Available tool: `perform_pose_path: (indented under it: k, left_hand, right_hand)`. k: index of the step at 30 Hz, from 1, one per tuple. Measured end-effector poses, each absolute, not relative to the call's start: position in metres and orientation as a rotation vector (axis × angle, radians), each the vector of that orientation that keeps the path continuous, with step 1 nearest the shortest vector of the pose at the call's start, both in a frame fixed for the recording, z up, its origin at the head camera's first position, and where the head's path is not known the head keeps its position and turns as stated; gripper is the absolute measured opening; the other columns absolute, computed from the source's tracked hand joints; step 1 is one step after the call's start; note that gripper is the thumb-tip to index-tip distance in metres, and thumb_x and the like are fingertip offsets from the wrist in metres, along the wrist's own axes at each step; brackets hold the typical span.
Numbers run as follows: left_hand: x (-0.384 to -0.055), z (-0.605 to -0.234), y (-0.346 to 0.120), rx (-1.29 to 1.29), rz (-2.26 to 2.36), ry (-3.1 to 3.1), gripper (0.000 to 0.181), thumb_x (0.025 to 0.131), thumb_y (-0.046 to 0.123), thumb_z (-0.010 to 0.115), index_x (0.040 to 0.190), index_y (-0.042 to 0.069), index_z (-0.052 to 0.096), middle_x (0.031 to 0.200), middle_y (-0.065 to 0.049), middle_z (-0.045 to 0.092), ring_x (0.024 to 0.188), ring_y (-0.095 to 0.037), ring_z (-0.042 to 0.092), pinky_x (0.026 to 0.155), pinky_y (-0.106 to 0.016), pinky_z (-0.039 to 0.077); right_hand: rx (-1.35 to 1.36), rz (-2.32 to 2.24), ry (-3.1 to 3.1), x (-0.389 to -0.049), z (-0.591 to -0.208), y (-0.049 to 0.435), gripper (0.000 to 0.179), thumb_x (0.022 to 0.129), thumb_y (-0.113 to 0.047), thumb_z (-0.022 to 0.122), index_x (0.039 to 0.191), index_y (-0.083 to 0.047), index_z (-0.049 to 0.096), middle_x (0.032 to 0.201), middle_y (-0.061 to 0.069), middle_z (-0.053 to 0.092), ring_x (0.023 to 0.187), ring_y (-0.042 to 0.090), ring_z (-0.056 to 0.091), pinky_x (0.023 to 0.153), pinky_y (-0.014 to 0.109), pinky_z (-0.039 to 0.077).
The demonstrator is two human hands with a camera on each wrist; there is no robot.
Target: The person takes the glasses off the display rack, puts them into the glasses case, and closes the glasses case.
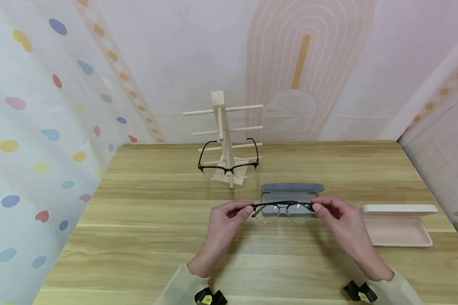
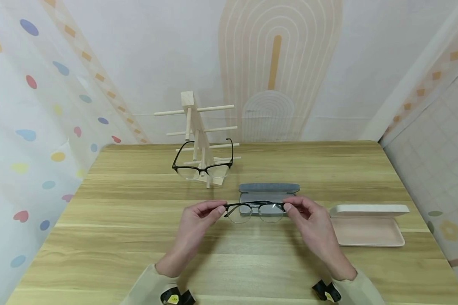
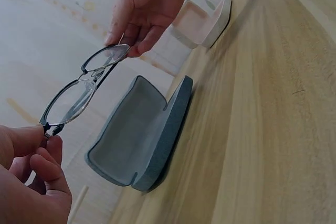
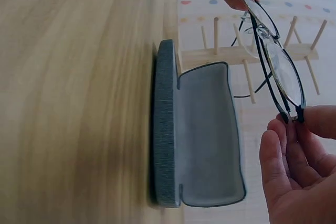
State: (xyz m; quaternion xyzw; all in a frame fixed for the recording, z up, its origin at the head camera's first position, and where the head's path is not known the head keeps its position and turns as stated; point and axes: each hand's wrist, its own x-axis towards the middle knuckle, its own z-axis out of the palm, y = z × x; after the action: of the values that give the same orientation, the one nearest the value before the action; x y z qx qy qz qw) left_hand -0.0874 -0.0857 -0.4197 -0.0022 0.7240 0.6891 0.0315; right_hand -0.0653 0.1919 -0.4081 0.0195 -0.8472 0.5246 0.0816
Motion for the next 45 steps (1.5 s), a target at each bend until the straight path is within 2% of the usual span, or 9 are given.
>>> perform_pose_path:
  k: [9, 16, 23, 29, 38, 45]
  left_hand:
    - [-0.088, -0.424, -0.08, -0.026, 2.136, 2.217, 0.018, 0.093, 0.007, 0.077, 0.108, -0.003, 0.077, 0.107, -0.014, 0.077, 0.085, -0.011, 0.066, 0.072, -0.019, 0.053]
    - [-0.09, -0.43, -0.077, -0.047, 2.146, 2.206, 0.016, 0.093, 0.006, 0.076, 0.106, -0.003, 0.077, 0.105, -0.013, 0.077, 0.085, -0.012, 0.068, 0.076, -0.024, 0.057]
    - [-0.09, -0.434, -0.073, -0.057, 2.186, 2.195, 0.015, 0.093, 0.006, 0.077, 0.104, -0.005, 0.076, 0.104, -0.014, 0.077, 0.086, -0.012, 0.069, 0.077, -0.02, 0.057]
    - [-0.091, -0.439, -0.068, -0.09, 2.207, 2.168, 0.016, 0.092, 0.006, 0.077, 0.102, -0.006, 0.075, 0.101, -0.013, 0.076, 0.085, -0.012, 0.068, 0.076, -0.02, 0.056]
    - [-0.094, -0.443, -0.063, -0.103, 2.202, 2.17, 0.017, 0.092, 0.008, 0.079, 0.1, -0.006, 0.075, 0.097, -0.011, 0.076, 0.083, -0.011, 0.067, 0.075, -0.022, 0.056]
    - [-0.098, -0.444, -0.06, -0.11, 2.186, 2.193, 0.018, 0.092, 0.01, 0.079, 0.102, -0.004, 0.076, 0.098, -0.012, 0.076, 0.084, -0.011, 0.068, 0.077, -0.024, 0.058]
  right_hand:
    - [-0.006, 1.68, -2.504, -0.066, -0.414, 0.193, 0.021, 0.102, -0.013, 0.067, 0.116, 0.002, 0.072, 0.105, 0.015, 0.073, 0.084, 0.007, 0.071, 0.072, 0.021, 0.058]
    - [-0.059, 1.728, -2.499, -0.067, -0.416, 0.193, 0.024, 0.103, -0.015, 0.067, 0.117, 0.004, 0.071, 0.105, 0.016, 0.073, 0.086, 0.005, 0.071, 0.076, 0.021, 0.059]
    - [-0.075, 1.764, -2.47, -0.068, -0.42, 0.194, 0.024, 0.102, -0.012, 0.067, 0.115, 0.008, 0.069, 0.11, 0.02, 0.071, 0.087, 0.001, 0.071, 0.078, 0.018, 0.058]
    - [-0.098, 1.784, -2.458, -0.068, -0.423, 0.195, 0.024, 0.103, -0.012, 0.066, 0.117, 0.008, 0.068, 0.111, 0.022, 0.071, 0.088, 0.002, 0.071, 0.079, 0.018, 0.058]
    - [-0.116, 1.792, -2.446, -0.069, -0.427, 0.198, 0.023, 0.102, -0.009, 0.066, 0.118, 0.007, 0.069, 0.114, 0.017, 0.072, 0.089, -0.001, 0.071, 0.077, 0.015, 0.056]
    - [-0.141, 1.785, -2.456, -0.072, -0.43, 0.2, 0.024, 0.101, -0.009, 0.066, 0.119, 0.008, 0.07, 0.118, 0.024, 0.07, 0.089, -0.002, 0.07, 0.075, 0.016, 0.057]
